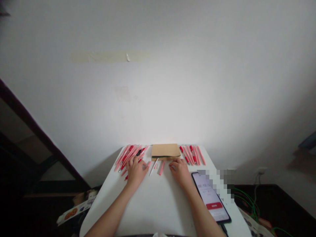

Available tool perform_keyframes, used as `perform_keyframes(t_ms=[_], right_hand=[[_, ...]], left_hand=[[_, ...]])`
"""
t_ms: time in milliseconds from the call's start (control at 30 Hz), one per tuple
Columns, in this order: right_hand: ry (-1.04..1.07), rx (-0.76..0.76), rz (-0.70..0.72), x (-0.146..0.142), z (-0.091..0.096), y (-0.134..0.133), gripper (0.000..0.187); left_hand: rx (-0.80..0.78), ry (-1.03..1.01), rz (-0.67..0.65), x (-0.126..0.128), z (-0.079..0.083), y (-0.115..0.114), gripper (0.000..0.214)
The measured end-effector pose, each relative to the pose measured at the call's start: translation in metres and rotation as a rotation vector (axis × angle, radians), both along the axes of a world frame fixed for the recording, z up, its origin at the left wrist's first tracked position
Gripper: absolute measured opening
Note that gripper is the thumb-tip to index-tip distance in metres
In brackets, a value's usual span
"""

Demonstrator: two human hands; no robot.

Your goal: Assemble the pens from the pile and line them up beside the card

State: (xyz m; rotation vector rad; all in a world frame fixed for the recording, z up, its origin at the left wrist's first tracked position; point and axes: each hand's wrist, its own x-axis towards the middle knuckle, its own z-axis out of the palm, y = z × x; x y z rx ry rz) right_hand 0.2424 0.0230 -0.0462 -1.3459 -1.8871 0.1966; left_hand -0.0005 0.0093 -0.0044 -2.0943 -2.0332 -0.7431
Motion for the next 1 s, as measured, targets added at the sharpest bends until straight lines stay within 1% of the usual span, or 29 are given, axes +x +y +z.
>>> perform_keyframes(t_ms=[167, 300, 400, 533, 600, 733, 867, 1000], right_hand=[[0.026, 0.000, 0.000, -0.001, 0.001, -0.001, 0.017], [0.043, -0.007, 0.005, -0.001, 0.000, -0.001, 0.017], [0.043, -0.016, 0.006, 0.000, 0.000, 0.000, 0.017], [0.059, -0.018, 0.017, 0.000, 0.001, 0.000, 0.018], [0.080, -0.015, 0.040, -0.001, 0.002, -0.001, 0.019], [0.108, 0.000, 0.090, -0.007, 0.005, -0.002, 0.016], [0.126, 0.053, 0.125, -0.011, 0.005, -0.003, 0.011], [0.106, 0.076, 0.163, -0.014, 0.006, -0.003, 0.013]], left_hand=[[-0.010, -0.017, -0.009, 0.000, 0.000, 0.000, 0.016], [-0.008, -0.044, -0.017, -0.002, 0.003, 0.001, 0.010], [0.003, -0.070, -0.080, -0.002, 0.007, 0.002, 0.009], [0.045, -0.096, -0.192, 0.002, 0.012, -0.001, 0.015], [0.060, -0.088, -0.249, 0.005, 0.012, -0.003, 0.016], [0.058, -0.060, -0.349, 0.012, 0.010, -0.007, 0.011], [0.043, -0.043, -0.384, 0.017, 0.010, -0.009, 0.009], [0.049, -0.043, -0.421, 0.018, 0.011, -0.010, 0.015]])
